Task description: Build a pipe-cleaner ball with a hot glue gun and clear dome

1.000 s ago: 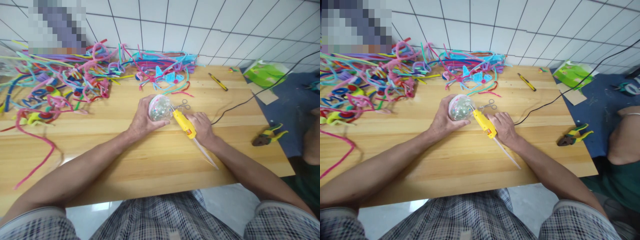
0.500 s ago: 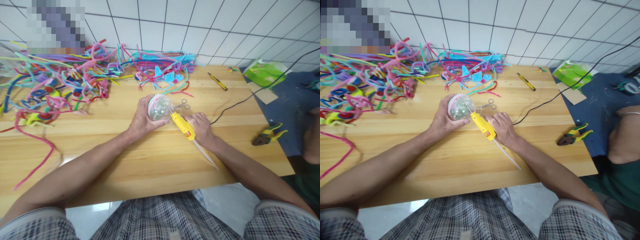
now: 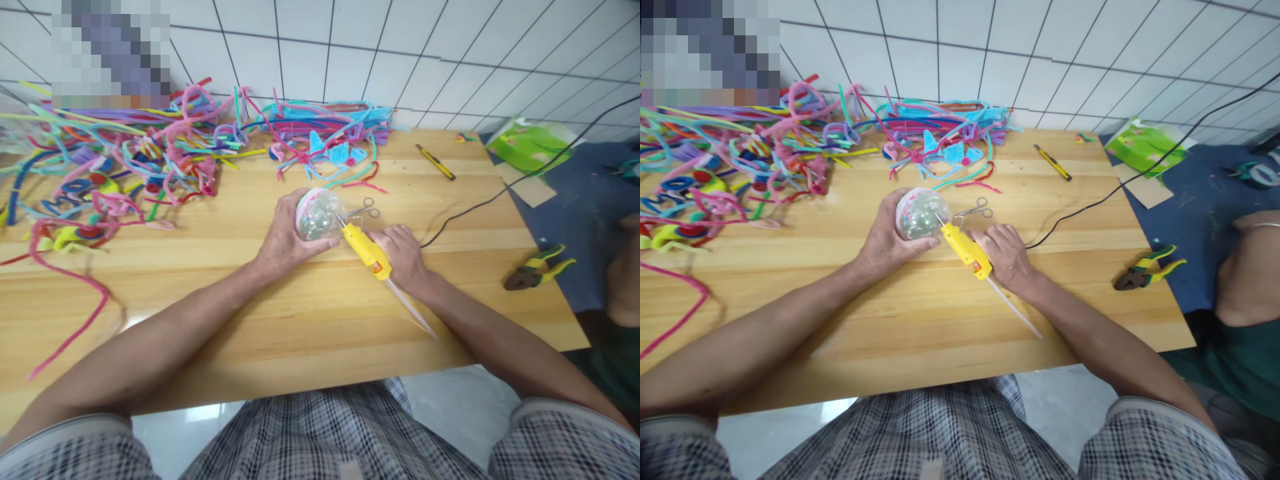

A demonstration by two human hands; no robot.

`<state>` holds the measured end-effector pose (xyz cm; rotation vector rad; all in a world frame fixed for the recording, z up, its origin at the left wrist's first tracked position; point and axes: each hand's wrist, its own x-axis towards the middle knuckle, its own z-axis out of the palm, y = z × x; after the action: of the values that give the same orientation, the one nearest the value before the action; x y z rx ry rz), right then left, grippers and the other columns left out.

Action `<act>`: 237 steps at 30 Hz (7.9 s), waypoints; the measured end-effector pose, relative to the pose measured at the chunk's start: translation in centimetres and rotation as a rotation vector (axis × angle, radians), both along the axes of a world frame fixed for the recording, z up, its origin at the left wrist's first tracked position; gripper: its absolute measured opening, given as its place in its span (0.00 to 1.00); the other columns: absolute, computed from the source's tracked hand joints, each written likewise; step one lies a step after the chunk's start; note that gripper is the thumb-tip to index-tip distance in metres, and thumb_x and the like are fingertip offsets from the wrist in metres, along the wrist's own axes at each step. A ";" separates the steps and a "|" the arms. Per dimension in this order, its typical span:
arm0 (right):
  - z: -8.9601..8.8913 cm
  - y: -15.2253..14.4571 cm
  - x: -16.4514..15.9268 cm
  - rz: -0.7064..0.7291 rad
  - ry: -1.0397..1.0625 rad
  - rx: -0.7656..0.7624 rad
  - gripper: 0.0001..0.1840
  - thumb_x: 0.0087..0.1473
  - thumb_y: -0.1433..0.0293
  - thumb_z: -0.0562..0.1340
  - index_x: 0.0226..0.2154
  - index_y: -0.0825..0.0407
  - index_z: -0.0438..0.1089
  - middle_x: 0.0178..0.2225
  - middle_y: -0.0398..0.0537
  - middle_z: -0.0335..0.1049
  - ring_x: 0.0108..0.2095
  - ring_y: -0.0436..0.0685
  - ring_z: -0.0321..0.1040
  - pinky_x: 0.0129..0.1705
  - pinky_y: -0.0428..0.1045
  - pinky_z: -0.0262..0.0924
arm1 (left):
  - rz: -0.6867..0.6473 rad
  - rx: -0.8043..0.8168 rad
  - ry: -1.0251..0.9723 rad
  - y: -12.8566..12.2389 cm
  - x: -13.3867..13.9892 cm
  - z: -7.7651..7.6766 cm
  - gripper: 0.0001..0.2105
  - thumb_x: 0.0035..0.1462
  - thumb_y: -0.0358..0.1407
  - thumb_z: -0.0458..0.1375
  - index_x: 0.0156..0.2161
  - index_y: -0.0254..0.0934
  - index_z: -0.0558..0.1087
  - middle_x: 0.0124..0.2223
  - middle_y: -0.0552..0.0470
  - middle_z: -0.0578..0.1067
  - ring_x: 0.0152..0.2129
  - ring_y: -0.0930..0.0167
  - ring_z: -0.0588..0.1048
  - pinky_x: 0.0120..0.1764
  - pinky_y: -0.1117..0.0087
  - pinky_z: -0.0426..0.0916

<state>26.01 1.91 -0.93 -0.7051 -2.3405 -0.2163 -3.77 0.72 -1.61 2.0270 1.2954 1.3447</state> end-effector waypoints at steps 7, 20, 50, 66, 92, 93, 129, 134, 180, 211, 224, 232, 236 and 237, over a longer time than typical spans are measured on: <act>0.3 0.1 0.0 -0.001 0.035 0.008 0.26 0.80 0.56 0.48 0.59 0.54 0.73 0.35 0.50 0.76 0.35 0.61 0.67 0.39 0.57 0.57 | 0.002 -0.001 -0.014 0.1 0.0 -0.5 0.49 0.53 0.58 0.77 0.71 0.46 0.59 0.68 0.41 0.71 0.65 0.52 0.73 0.69 0.47 0.70; 0.1 0.0 0.0 0.033 0.019 -0.008 0.23 0.79 0.57 0.52 0.60 0.52 0.73 0.34 0.50 0.75 0.35 0.61 0.66 0.39 0.57 0.55 | 0.004 -0.062 -0.068 -0.1 0.3 0.0 0.45 0.55 0.54 0.77 0.70 0.46 0.61 0.67 0.40 0.71 0.64 0.54 0.74 0.67 0.47 0.72; 0.8 0.0 -0.2 0.063 0.058 0.024 0.24 0.80 0.58 0.50 0.56 0.57 0.74 0.34 0.49 0.74 0.34 0.60 0.66 0.38 0.56 0.58 | -0.006 -0.048 -0.054 0.0 0.0 0.0 0.46 0.54 0.57 0.77 0.71 0.47 0.62 0.68 0.42 0.71 0.65 0.53 0.73 0.69 0.47 0.70; 0.7 0.0 -0.1 0.086 0.037 0.009 0.27 0.80 0.54 0.49 0.56 0.56 0.73 0.33 0.50 0.74 0.33 0.61 0.66 0.38 0.57 0.58 | 0.001 -0.093 -0.091 -0.1 0.0 0.2 0.45 0.55 0.58 0.76 0.70 0.48 0.63 0.67 0.42 0.72 0.64 0.53 0.74 0.68 0.46 0.70; 0.3 0.1 0.0 0.065 0.057 -0.013 0.22 0.79 0.57 0.51 0.57 0.53 0.73 0.33 0.48 0.74 0.33 0.61 0.67 0.38 0.56 0.57 | -0.010 -0.075 -0.075 -0.2 0.1 0.5 0.43 0.56 0.55 0.76 0.69 0.47 0.64 0.67 0.43 0.73 0.64 0.53 0.74 0.68 0.47 0.71; 0.3 0.1 0.0 0.060 0.064 -0.006 0.21 0.79 0.58 0.51 0.56 0.54 0.73 0.32 0.48 0.74 0.33 0.61 0.67 0.38 0.56 0.57 | -0.011 -0.076 -0.077 -0.1 0.1 0.5 0.43 0.55 0.55 0.77 0.69 0.47 0.63 0.67 0.43 0.73 0.64 0.53 0.74 0.68 0.47 0.71; -0.9 0.3 0.5 0.018 0.041 -0.063 0.23 0.79 0.57 0.50 0.55 0.53 0.75 0.33 0.49 0.75 0.34 0.61 0.70 0.40 0.56 0.61 | -0.012 -0.118 -0.092 -0.2 0.1 0.5 0.44 0.55 0.55 0.77 0.70 0.47 0.63 0.67 0.42 0.72 0.65 0.53 0.74 0.69 0.47 0.70; -1.0 0.6 0.5 -0.024 0.058 -0.080 0.24 0.79 0.56 0.50 0.57 0.52 0.74 0.35 0.50 0.77 0.36 0.62 0.72 0.41 0.57 0.62 | -0.007 -0.108 -0.093 -0.2 0.1 0.4 0.44 0.54 0.56 0.77 0.70 0.48 0.63 0.67 0.43 0.72 0.64 0.53 0.74 0.69 0.46 0.71; -0.2 0.2 0.1 0.049 0.050 -0.043 0.27 0.79 0.52 0.48 0.58 0.51 0.74 0.33 0.49 0.74 0.34 0.62 0.69 0.38 0.57 0.59 | -0.025 -0.108 -0.089 -0.1 -0.1 0.5 0.45 0.54 0.58 0.76 0.70 0.47 0.63 0.69 0.41 0.72 0.66 0.52 0.73 0.70 0.46 0.69; 0.6 0.0 0.5 0.074 0.088 -0.020 0.25 0.80 0.55 0.50 0.54 0.54 0.75 0.32 0.48 0.74 0.33 0.60 0.69 0.37 0.55 0.60 | -0.037 -0.106 -0.067 -0.1 -0.2 0.5 0.45 0.55 0.56 0.77 0.70 0.47 0.62 0.70 0.41 0.71 0.67 0.53 0.72 0.71 0.46 0.69; 0.1 -0.5 0.5 -0.017 0.048 -0.089 0.27 0.79 0.54 0.47 0.54 0.51 0.77 0.32 0.51 0.76 0.34 0.62 0.71 0.39 0.57 0.62 | -0.020 -0.121 -0.066 -0.2 -0.2 0.5 0.46 0.54 0.56 0.77 0.70 0.47 0.62 0.69 0.41 0.71 0.67 0.53 0.73 0.71 0.46 0.69; 0.3 -0.4 0.3 0.014 0.067 -0.049 0.20 0.78 0.60 0.51 0.53 0.52 0.75 0.30 0.48 0.74 0.32 0.61 0.70 0.37 0.56 0.61 | -0.019 -0.136 -0.072 -0.2 -0.1 0.4 0.46 0.54 0.55 0.77 0.71 0.45 0.61 0.69 0.40 0.71 0.67 0.53 0.73 0.71 0.47 0.69; 0.5 -0.5 0.0 0.058 0.083 -0.047 0.22 0.79 0.58 0.52 0.53 0.53 0.75 0.31 0.48 0.74 0.32 0.60 0.70 0.37 0.55 0.61 | -0.019 -0.134 -0.078 -0.2 -0.1 0.4 0.47 0.54 0.55 0.77 0.71 0.45 0.61 0.69 0.40 0.70 0.67 0.53 0.72 0.71 0.46 0.69; 0.5 -0.5 0.0 0.064 0.085 -0.050 0.22 0.79 0.57 0.51 0.53 0.53 0.75 0.31 0.48 0.74 0.32 0.60 0.70 0.37 0.55 0.61 | -0.020 -0.134 -0.081 -0.2 -0.1 0.4 0.47 0.54 0.55 0.77 0.71 0.45 0.61 0.69 0.40 0.70 0.67 0.53 0.72 0.71 0.46 0.69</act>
<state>26.01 1.41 -0.45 -0.6501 -2.2901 -0.0981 -3.91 0.50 -1.22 1.8715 1.2899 1.2816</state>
